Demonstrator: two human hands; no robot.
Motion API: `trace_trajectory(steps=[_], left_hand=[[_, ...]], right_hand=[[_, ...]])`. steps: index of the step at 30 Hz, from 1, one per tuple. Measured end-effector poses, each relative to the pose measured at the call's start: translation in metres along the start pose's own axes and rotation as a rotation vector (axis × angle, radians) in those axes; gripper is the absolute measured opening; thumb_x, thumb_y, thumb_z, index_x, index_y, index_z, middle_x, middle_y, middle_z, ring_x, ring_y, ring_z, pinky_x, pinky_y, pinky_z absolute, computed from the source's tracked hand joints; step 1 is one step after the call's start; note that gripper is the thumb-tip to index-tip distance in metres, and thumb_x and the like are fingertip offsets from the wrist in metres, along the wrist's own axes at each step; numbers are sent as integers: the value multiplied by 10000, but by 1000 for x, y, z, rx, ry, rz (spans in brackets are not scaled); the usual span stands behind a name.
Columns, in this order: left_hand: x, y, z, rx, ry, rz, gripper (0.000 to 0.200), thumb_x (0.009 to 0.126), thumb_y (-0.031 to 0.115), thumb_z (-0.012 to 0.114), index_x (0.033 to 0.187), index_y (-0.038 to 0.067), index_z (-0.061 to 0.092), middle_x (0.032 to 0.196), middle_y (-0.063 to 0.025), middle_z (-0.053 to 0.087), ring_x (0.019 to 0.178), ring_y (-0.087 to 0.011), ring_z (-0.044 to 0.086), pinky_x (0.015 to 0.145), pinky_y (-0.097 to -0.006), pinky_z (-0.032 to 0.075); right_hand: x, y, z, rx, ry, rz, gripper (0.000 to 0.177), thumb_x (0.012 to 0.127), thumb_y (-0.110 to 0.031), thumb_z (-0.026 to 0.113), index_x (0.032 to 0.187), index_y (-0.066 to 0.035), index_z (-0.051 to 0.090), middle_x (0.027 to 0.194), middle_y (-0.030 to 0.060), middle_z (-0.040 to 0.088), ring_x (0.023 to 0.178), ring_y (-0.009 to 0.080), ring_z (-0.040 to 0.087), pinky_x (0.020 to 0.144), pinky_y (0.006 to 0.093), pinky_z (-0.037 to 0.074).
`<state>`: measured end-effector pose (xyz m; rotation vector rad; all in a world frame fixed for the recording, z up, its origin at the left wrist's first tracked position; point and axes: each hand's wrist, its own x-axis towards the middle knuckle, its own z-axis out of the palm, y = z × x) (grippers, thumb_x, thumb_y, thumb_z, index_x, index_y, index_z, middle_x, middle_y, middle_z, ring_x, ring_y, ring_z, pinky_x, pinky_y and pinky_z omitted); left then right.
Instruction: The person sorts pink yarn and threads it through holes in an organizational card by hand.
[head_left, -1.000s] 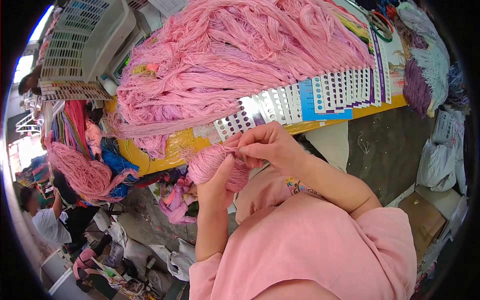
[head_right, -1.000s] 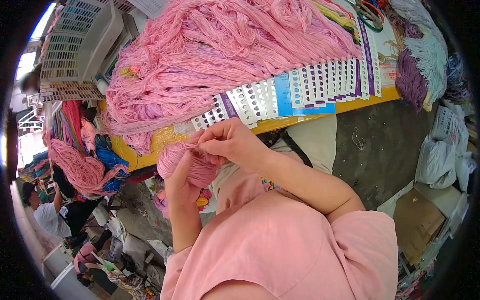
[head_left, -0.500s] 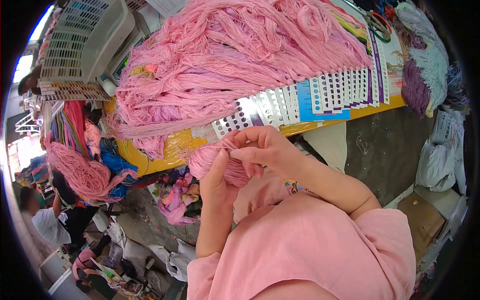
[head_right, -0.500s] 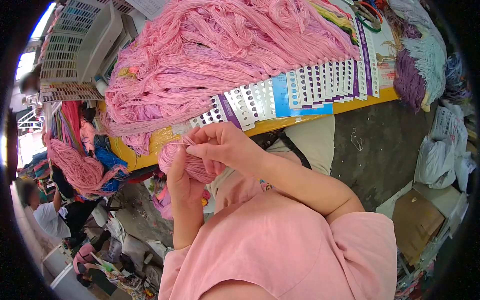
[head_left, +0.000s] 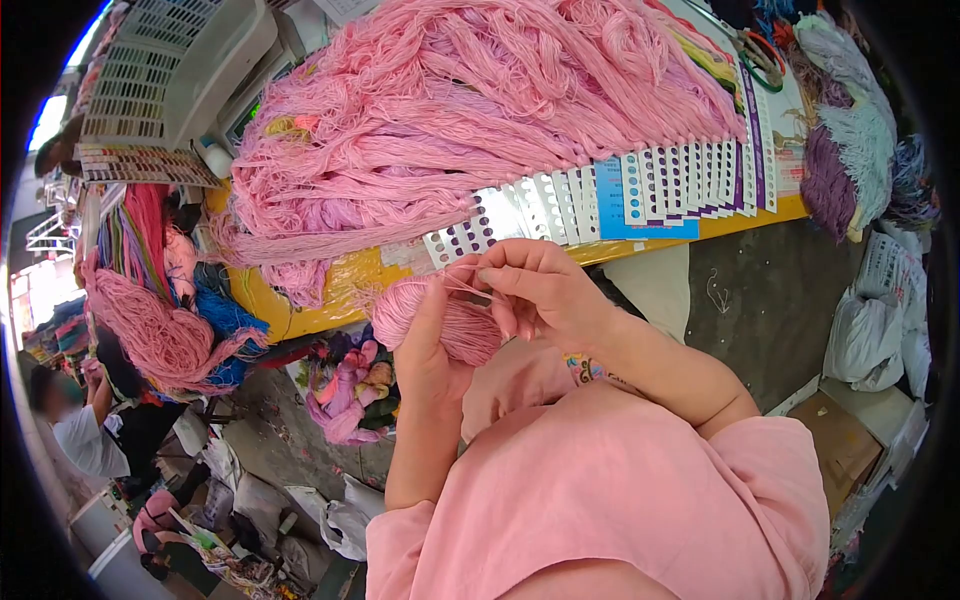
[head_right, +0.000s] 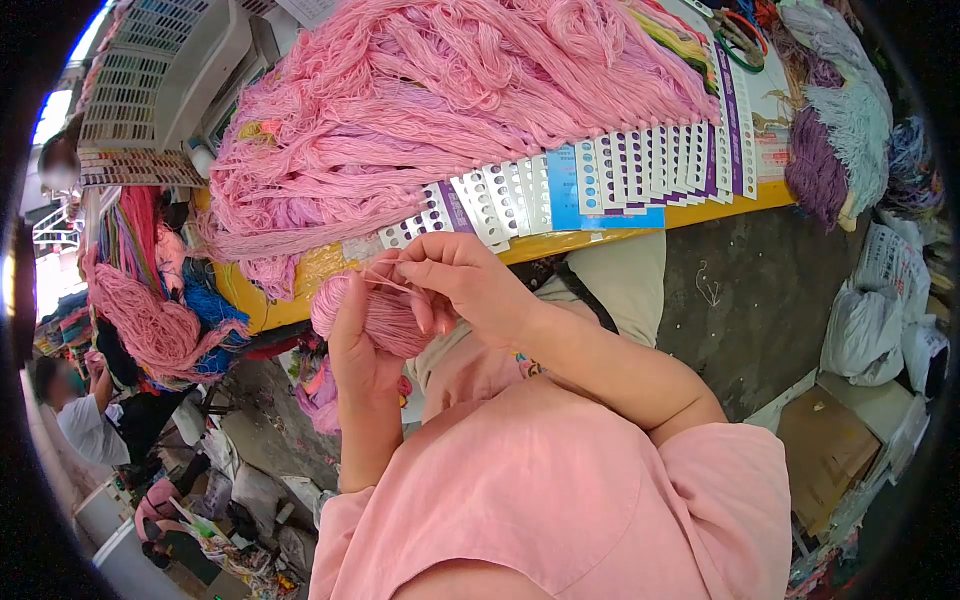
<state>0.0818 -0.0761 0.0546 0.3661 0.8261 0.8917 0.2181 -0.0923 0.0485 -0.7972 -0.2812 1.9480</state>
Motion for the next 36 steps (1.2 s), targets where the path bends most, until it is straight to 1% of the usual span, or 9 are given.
trace_trajectory(steps=[3, 7, 9, 11, 13, 15, 23, 25, 36], left_hand=[[-1, 6, -2, -1, -65, -23, 378, 834, 266, 345, 1009, -49, 460, 1027, -135, 472, 932, -203, 466, 803, -324, 374], [-4, 5, 1, 4, -165, -6, 478, 836, 341, 293, 1083, -55, 397, 1079, -147, 437, 957, -229, 453, 825, -343, 362], [-5, 4, -1, -3, -185, -15, 481, 836, 340, 292, 1097, -54, 382, 1089, -148, 430, 961, -232, 450, 830, -350, 358], [-6, 3, -2, -12, -203, -27, 483, 837, 339, 291, 1111, -52, 367, 1098, -148, 423, 965, -236, 448, 836, -357, 355], [-7, 1, -1, 99, -138, -14, 489, 837, 336, 293, 1129, -52, 344, 1098, -148, 423, 972, -228, 442, 834, -357, 353], [-8, -1, 1, 109, -172, -2, 496, 839, 341, 279, 1121, -61, 348, 1120, -151, 404, 1002, -229, 424, 842, -349, 348], [-9, 1, -2, -73, -261, -48, 443, 833, 275, 331, 1109, -70, 365, 1126, -154, 403, 996, -225, 436, 835, -334, 357], [-9, 3, -1, 92, -64, -67, 385, 820, 213, 373, 1082, -68, 401, 1074, -151, 449, 961, -215, 462, 827, -329, 364], [-6, 0, 0, 19, -18, -73, 346, 821, 185, 371, 1058, -62, 425, 1025, -146, 482, 913, -205, 493, 790, -321, 396]], right_hand=[[-3, -4, 9, -196, -6, 13, 115, 792, -111, 457, 791, -23, 532, 537, -6, 483, 403, 17, 376, 359, 141, 246], [-3, -1, 0, -209, 61, 16, 125, 791, -117, 466, 832, -26, 541, 537, -34, 463, 419, -1, 331, 375, 145, 203], [-2, -4, -7, 92, 17, 29, 130, 762, -111, 515, 846, -20, 555, 552, -51, 466, 424, -15, 319, 370, 148, 198], [-4, -8, 2, 84, 31, 54, 128, 740, -104, 545, 829, -16, 568, 567, -64, 471, 433, -23, 310, 371, 150, 192], [-4, -6, 8, -246, 48, 49, 124, 733, -99, 551, 818, -13, 578, 585, -59, 483, 435, -23, 309, 371, 149, 195], [-1, 2, 4, -330, 31, -9, 120, 711, -74, 565, 811, -10, 582, 614, -51, 504, 455, -20, 330, 377, 143, 208], [-1, 2, 0, -94, 34, 21, 109, 680, -20, 567, 783, -2, 597, 703, -2, 558, 495, -3, 391, 382, 146, 248], [-3, -2, -3, -59, 17, 53, 123, 684, -19, 561, 801, 0, 594, 727, 7, 564, 501, 0, 401, 388, 147, 255], [-1, -2, 1, -97, 2, 36, 191, 695, -18, 555, 881, 18, 573, 755, 32, 571, 624, 60, 510, 526, 175, 396]])
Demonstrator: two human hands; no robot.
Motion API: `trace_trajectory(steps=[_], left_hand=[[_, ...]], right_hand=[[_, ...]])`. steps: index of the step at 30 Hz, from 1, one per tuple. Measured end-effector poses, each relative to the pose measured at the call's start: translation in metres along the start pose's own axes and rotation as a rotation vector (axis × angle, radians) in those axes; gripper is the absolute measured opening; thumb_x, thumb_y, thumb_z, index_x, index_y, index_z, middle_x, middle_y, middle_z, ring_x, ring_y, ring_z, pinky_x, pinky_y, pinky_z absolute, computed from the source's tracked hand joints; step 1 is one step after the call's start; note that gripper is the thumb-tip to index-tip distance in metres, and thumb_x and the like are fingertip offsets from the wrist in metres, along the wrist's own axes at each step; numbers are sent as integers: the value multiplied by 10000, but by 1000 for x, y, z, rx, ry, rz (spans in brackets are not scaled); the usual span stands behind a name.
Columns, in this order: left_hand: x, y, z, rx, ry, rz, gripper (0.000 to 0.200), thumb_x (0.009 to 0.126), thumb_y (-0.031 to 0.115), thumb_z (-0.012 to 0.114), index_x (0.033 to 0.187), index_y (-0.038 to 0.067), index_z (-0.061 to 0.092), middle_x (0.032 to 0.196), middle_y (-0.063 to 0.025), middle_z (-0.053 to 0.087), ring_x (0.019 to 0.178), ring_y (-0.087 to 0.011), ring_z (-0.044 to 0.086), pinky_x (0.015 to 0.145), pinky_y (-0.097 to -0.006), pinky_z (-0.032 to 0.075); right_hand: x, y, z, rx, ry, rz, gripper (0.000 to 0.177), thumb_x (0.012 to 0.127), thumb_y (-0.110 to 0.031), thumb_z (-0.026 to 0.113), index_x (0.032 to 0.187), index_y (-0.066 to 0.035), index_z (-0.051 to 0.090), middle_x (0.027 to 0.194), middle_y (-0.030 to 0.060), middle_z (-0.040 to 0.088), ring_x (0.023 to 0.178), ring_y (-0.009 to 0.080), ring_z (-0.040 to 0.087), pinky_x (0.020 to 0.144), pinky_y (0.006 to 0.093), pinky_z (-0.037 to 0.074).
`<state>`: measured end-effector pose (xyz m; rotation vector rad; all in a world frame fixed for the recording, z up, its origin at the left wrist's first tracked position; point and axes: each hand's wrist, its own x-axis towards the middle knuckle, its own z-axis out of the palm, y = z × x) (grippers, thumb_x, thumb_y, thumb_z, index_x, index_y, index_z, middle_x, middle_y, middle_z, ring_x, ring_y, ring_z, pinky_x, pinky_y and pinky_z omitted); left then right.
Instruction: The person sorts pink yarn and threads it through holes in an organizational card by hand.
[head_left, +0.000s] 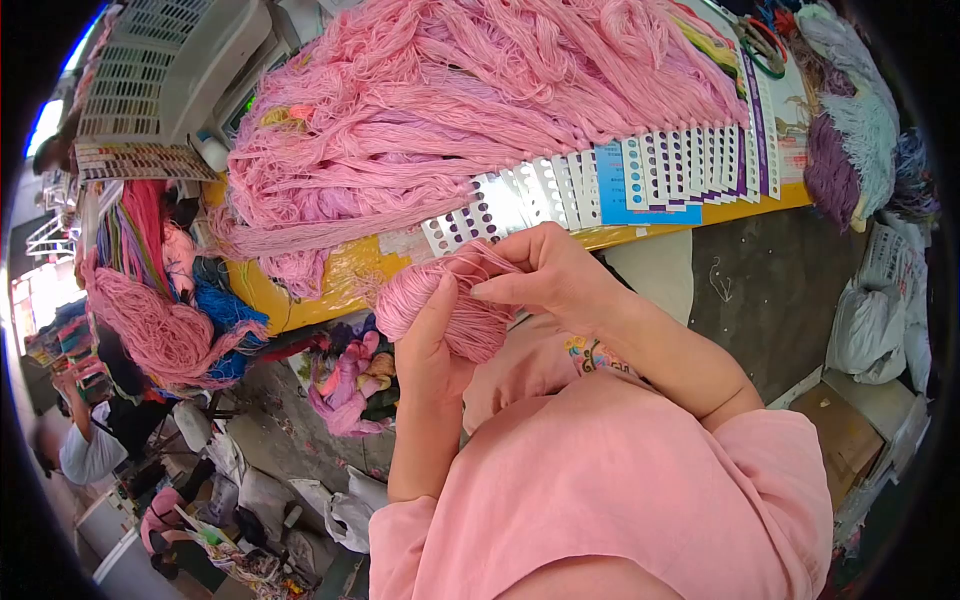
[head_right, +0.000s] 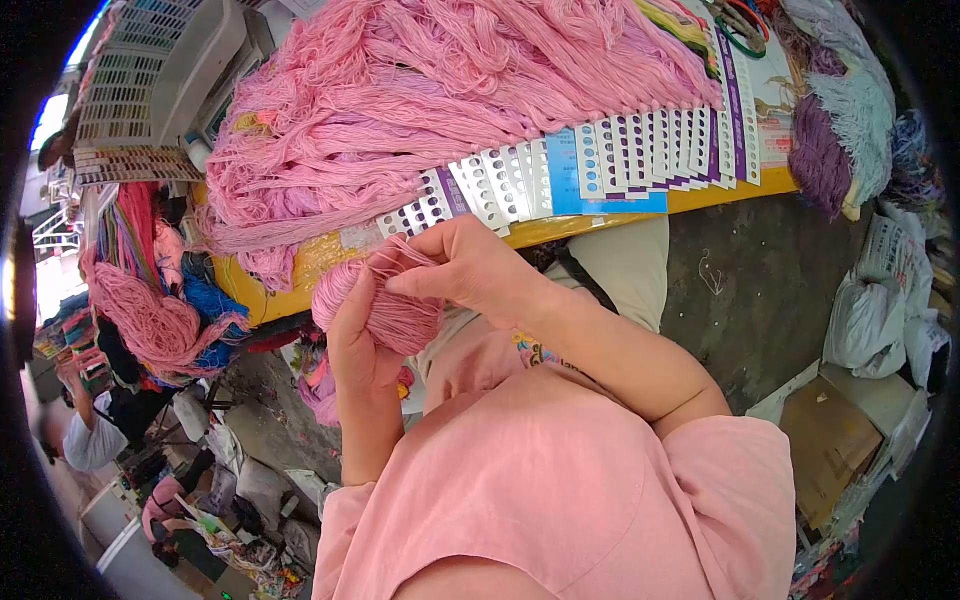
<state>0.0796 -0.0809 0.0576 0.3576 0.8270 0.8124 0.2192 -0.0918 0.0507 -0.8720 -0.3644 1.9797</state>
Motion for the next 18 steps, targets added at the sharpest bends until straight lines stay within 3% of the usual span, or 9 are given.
trace_trajectory(steps=[3, 6, 8, 11, 14, 18], left_hand=[[1, -1, 1, 7, 10, -18, 348, 824, 188, 366, 1061, -61, 419, 1013, -149, 488, 905, -208, 498, 787, -321, 398], [1, 1, 0, 9, -11, -14, 351, 828, 198, 357, 1059, -60, 417, 1006, -150, 491, 903, -212, 498, 788, -326, 395], [1, 2, -1, 12, -24, -10, 354, 830, 206, 351, 1055, -60, 419, 1005, -150, 491, 902, -215, 498, 792, -331, 392], [0, 2, -4, -51, -97, 9, 372, 835, 233, 337, 1049, -61, 421, 1000, -152, 494, 920, -228, 485, 802, -349, 381], [0, 0, -5, -43, -190, 26, 396, 839, 260, 323, 1049, -61, 421, 1026, -156, 476, 953, -234, 461, 822, -360, 365], [-2, -2, 2, -13, -128, 43, 432, 836, 274, 326, 1092, -70, 379, 1099, -160, 422, 999, -251, 431, 839, -387, 354]], right_hand=[[0, 2, -1, -125, -5, -80, 161, 682, -24, 572, 838, 12, 590, 756, 41, 575, 676, 65, 514, 612, 185, 417], [-1, 1, 2, -55, 48, -126, 138, 694, -15, 556, 822, 28, 583, 731, 34, 568, 587, 54, 492, 507, 172, 378], [-5, -3, -6, -76, 16, -20, 81, 699, -25, 554, 764, 19, 572, 649, 6, 533, 508, 29, 420, 446, 163, 314], [-3, 1, -15, 119, -85, -19, 68, 712, -79, 557, 706, -12, 551, 567, -31, 447, 464, 27, 347, 415, 170, 242], [-3, 3, -18, 255, -86, 27, 87, 714, -94, 556, 661, -41, 511, 541, -35, 411, 442, 37, 334, 409, 174, 247], [-3, 0, -8, 239, -15, 56, 49, 711, -40, 549, 748, -9, 545, 652, 4, 517, 496, 27, 404, 431, 168, 303]])
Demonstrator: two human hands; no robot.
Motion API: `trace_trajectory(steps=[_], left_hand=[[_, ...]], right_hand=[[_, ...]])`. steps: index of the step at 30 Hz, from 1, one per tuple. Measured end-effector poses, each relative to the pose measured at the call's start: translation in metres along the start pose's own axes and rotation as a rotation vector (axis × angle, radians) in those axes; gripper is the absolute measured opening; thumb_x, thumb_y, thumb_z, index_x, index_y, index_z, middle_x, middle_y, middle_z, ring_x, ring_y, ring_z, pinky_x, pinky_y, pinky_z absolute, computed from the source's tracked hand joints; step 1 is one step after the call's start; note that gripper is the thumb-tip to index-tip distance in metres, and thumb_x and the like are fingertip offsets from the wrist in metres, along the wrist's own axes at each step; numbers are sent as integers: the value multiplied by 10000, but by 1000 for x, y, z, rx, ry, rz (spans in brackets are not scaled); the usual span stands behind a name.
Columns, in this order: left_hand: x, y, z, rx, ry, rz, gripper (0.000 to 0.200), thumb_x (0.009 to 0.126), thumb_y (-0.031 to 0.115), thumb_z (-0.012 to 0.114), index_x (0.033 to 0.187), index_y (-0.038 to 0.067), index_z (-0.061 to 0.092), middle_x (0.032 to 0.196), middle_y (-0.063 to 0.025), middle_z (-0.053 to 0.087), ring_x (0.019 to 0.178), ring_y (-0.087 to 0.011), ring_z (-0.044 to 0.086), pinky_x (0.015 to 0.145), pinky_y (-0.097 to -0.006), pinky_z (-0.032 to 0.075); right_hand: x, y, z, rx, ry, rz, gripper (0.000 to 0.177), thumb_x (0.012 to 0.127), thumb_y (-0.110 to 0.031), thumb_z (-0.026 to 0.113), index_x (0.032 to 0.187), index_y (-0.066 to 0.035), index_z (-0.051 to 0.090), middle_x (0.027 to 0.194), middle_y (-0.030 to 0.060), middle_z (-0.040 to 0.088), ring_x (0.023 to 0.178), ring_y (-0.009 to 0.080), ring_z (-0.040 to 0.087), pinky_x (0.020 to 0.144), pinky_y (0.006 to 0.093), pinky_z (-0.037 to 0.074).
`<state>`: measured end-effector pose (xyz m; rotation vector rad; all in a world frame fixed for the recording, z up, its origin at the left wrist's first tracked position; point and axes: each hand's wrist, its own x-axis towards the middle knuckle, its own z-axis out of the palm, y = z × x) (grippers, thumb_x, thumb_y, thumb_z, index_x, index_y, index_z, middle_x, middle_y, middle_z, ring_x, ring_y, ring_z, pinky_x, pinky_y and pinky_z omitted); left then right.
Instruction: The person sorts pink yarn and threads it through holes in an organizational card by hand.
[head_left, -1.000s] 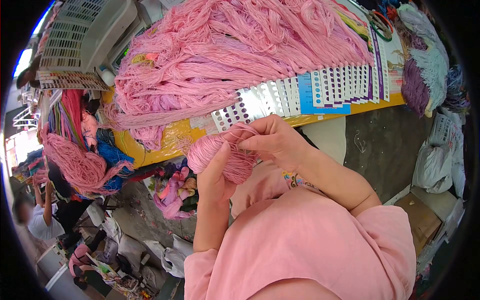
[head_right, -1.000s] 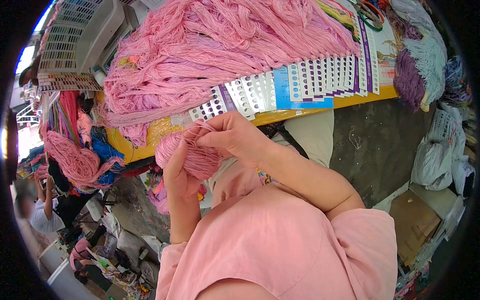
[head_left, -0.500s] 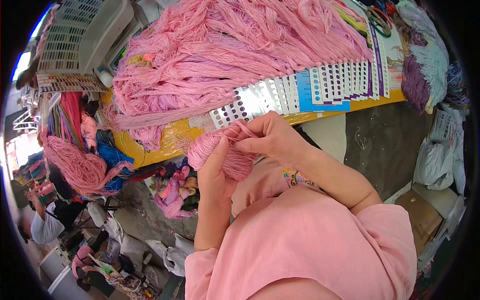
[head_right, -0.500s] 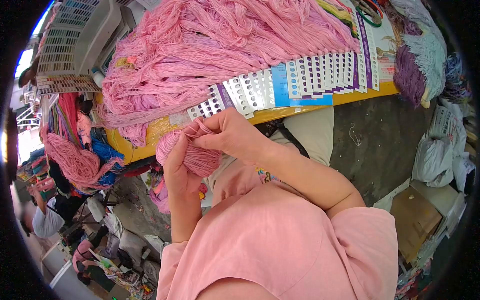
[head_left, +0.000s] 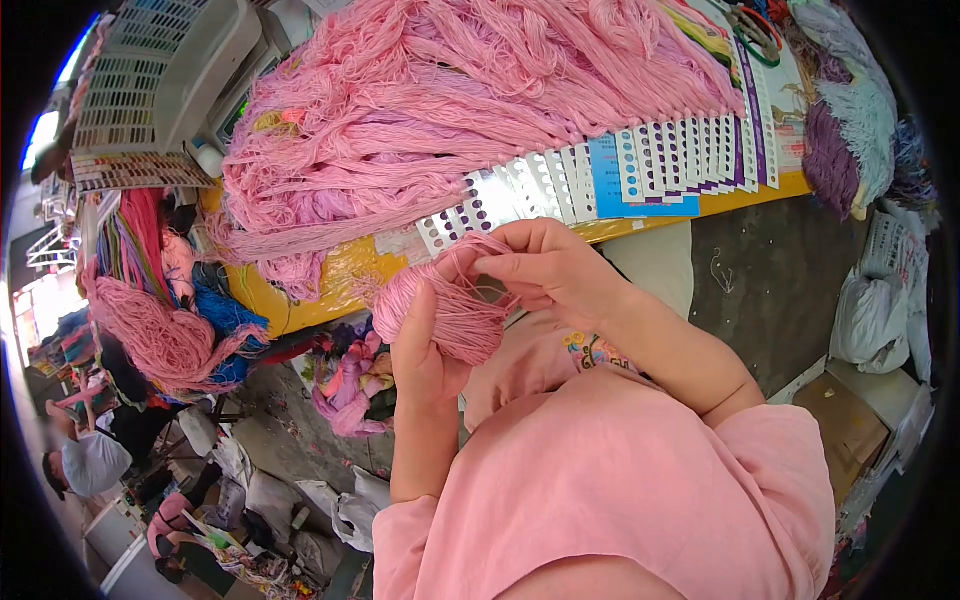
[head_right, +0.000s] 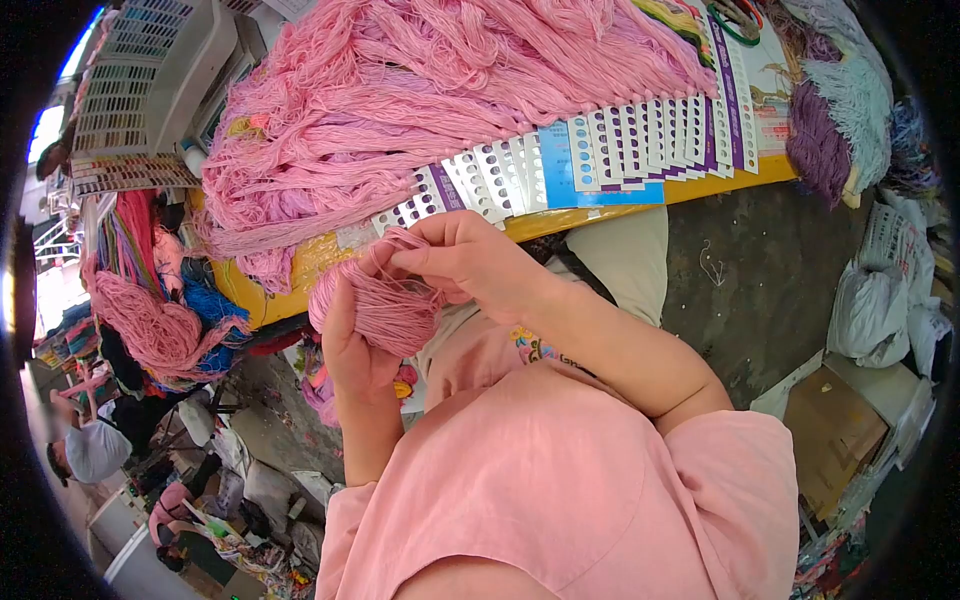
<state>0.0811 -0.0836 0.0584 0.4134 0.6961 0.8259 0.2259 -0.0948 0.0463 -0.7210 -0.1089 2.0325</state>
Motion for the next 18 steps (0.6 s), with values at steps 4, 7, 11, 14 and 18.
trace_trajectory(steps=[4, 7, 11, 14, 18], left_hand=[[-1, 1, -1, 25, -56, -17, 458, 834, 288, 328, 1124, -67, 341, 1109, -161, 412, 1015, -250, 418, 850, -378, 344], [-1, 2, -4, 12, -88, -21, 464, 834, 293, 323, 1129, -66, 334, 1122, -160, 400, 1034, -246, 401, 861, -374, 332], [-2, 2, -8, -14, -93, -12, 470, 835, 301, 313, 1134, -61, 332, 1143, -158, 383, 1062, -247, 373, 876, -383, 313], [-3, 6, -5, 1, -88, 0, 464, 836, 302, 305, 1132, -55, 341, 1160, -155, 371, 1082, -249, 350, 891, -388, 292], [-2, 6, -9, -67, -173, -24, 438, 842, 295, 292, 1092, -52, 390, 1159, -158, 377, 1078, -253, 359, 900, -388, 285]], right_hand=[[4, 5, 4, -268, 14, -79, 102, 705, -33, 560, 793, 19, 568, 719, 28, 558, 577, 32, 469, 473, 159, 350], [5, 7, 6, -262, 15, -86, 92, 698, -30, 566, 772, 24, 576, 728, 31, 565, 590, 35, 481, 483, 154, 357], [-1, 1, -7, -183, -27, -47, 95, 697, -33, 564, 777, 18, 567, 690, 18, 551, 536, 28, 446, 458, 151, 334], [-2, -2, -14, -116, -46, -65, 133, 700, -35, 557, 827, 7, 551, 665, 6, 534, 495, 23, 409, 428, 151, 297], [-5, -2, -12, -117, -153, -56, 150, 715, -81, 541, 844, -6, 538, 670, -10, 518, 521, 24, 404, 453, 148, 297]])
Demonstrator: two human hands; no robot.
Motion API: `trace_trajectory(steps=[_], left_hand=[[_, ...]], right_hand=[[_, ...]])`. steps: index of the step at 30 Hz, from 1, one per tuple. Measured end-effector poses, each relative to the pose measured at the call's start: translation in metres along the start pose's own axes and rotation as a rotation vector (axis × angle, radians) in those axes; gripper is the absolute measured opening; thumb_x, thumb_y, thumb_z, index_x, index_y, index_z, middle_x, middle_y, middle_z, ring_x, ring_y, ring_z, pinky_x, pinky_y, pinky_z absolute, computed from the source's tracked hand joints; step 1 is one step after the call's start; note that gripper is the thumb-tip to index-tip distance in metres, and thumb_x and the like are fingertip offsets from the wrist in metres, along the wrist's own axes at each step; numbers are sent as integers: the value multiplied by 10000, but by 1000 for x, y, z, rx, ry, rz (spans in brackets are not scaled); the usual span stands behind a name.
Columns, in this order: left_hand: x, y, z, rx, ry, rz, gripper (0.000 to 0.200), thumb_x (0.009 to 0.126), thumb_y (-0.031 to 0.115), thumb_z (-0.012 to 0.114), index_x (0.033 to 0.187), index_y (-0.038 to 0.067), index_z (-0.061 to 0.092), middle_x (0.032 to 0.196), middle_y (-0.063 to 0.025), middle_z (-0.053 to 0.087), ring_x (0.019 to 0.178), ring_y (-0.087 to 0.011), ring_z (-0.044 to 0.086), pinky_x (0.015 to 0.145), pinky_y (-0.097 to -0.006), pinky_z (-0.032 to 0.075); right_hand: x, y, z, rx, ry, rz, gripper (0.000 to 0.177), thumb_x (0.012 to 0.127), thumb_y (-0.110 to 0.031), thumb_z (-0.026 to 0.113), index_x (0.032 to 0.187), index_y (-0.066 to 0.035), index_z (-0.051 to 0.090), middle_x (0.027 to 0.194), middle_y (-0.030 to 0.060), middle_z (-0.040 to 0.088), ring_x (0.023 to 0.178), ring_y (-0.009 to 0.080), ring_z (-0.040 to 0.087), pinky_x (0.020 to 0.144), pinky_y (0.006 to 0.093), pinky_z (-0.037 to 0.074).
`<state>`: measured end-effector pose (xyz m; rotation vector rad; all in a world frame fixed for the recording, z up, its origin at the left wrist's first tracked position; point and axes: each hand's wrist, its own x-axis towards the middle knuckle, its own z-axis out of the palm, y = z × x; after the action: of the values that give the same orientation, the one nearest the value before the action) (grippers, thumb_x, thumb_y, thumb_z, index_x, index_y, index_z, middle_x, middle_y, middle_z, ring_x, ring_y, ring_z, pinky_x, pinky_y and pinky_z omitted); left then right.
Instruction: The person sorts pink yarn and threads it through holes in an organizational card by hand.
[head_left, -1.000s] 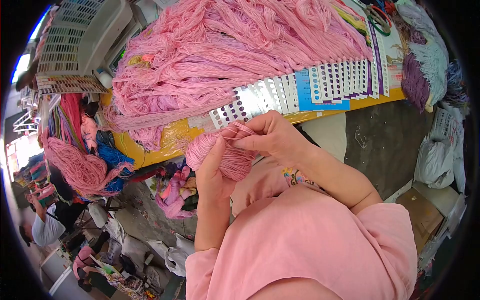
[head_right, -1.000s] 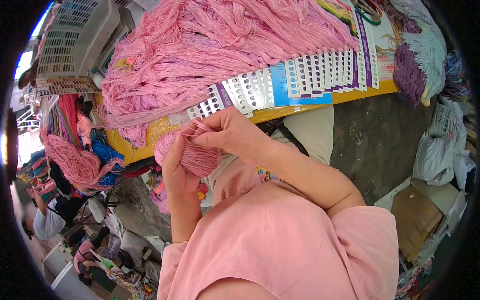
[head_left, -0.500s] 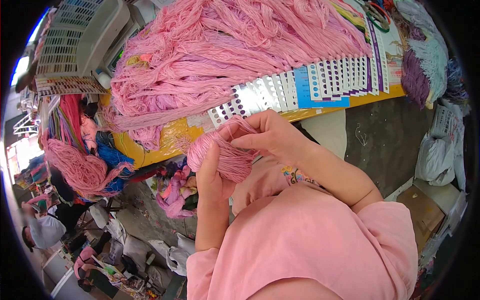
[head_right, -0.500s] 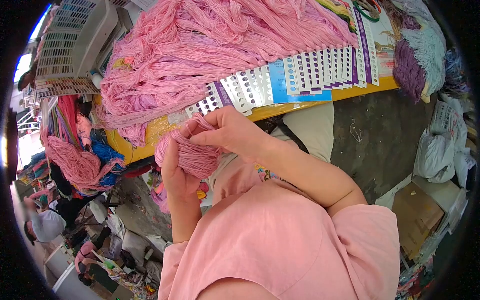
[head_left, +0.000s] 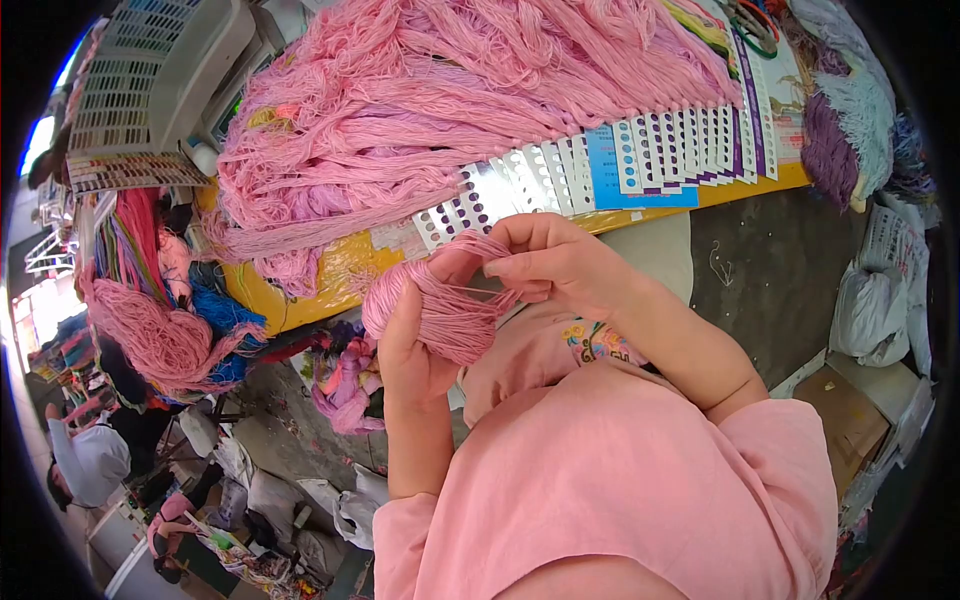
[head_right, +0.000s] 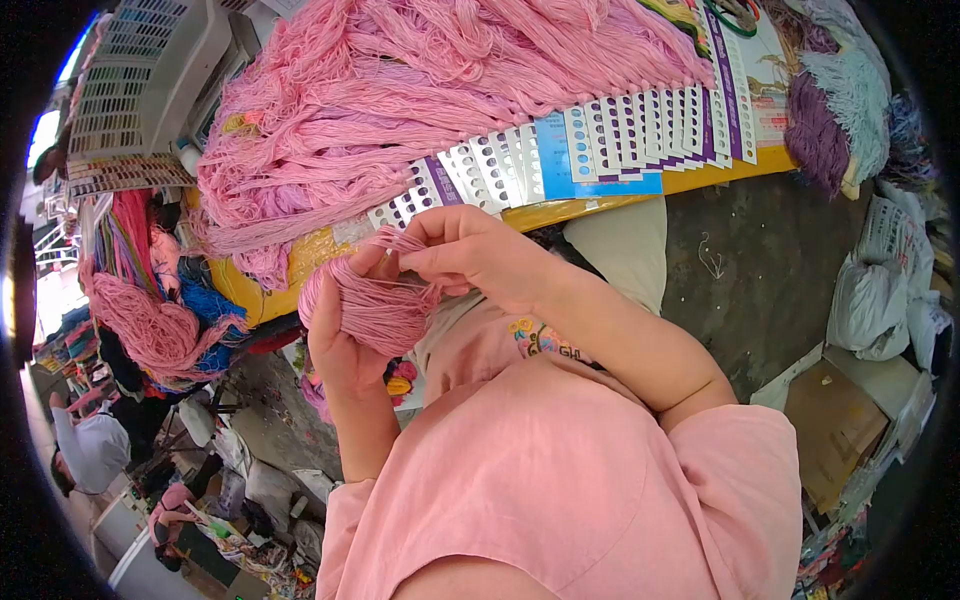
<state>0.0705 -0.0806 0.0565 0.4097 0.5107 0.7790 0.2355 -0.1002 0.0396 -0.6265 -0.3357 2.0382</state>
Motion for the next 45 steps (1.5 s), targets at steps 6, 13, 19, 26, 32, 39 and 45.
trace_trajectory(steps=[6, 13, 19, 26, 32, 39, 45], left_hand=[[0, -3, 1, 42, 9, -55, 462, 835, 294, 307, 1130, -60, 343, 1163, -176, 366, 1081, -266, 358, 902, -396, 280], [-1, -2, 1, 45, 17, -57, 471, 833, 297, 312, 1124, -71, 341, 1151, -197, 372, 1069, -289, 371, 900, -399, 286], [0, -2, -1, 20, -23, -44, 470, 833, 297, 309, 1124, -71, 341, 1142, -193, 382, 1056, -282, 383, 895, -392, 292], [-1, -2, 0, 56, -7, -42, 458, 834, 288, 304, 1118, -68, 349, 1137, -189, 388, 1045, -277, 391, 890, -385, 290], [-2, -2, -6, -66, -45, -13, 466, 842, 300, 252, 1099, -66, 380, 1160, -177, 366, 1069, -251, 368, 917, -371, 261], [-4, -8, 6, 163, 289, 58, 251, 756, 53, 474, 987, -45, 481, 938, -112, 525, 857, -188, 508, 763, -285, 396], [-4, -8, 0, 166, 371, 24, 169, 752, 37, 483, 910, -11, 520, 844, -93, 553, 757, -160, 531, 690, -266, 425]], right_hand=[[6, 6, 10, -346, 59, -42, 190, 685, -5, 552, 872, 31, 561, 762, 32, 569, 619, 48, 494, 569, 166, 395], [4, 6, 9, -288, 110, 16, 151, 677, 7, 555, 822, 31, 587, 734, 40, 576, 671, 66, 519, 607, 179, 409], [6, 5, 13, -243, 96, -10, 185, 686, 19, 542, 869, 27, 574, 777, 54, 575, 705, 78, 530, 631, 195, 424], [8, 6, 17, -285, 100, -15, 218, 689, 31, 531, 905, 29, 560, 824, 64, 574, 745, 104, 539, 675, 216, 440], [6, 7, 18, -85, 130, -32, 196, 673, 21, 551, 866, 22, 578, 769, 56, 579, 664, 80, 536, 572, 178, 431], [4, 8, 12, -129, 134, -64, 83, 667, -12, 577, 744, 0, 603, 618, 8, 555, 492, 20, 433, 425, 146, 297], [4, 7, 13, -81, 151, -103, 73, 686, -1, 554, 752, 2, 585, 650, 35, 553, 509, 36, 433, 442, 157, 319]])
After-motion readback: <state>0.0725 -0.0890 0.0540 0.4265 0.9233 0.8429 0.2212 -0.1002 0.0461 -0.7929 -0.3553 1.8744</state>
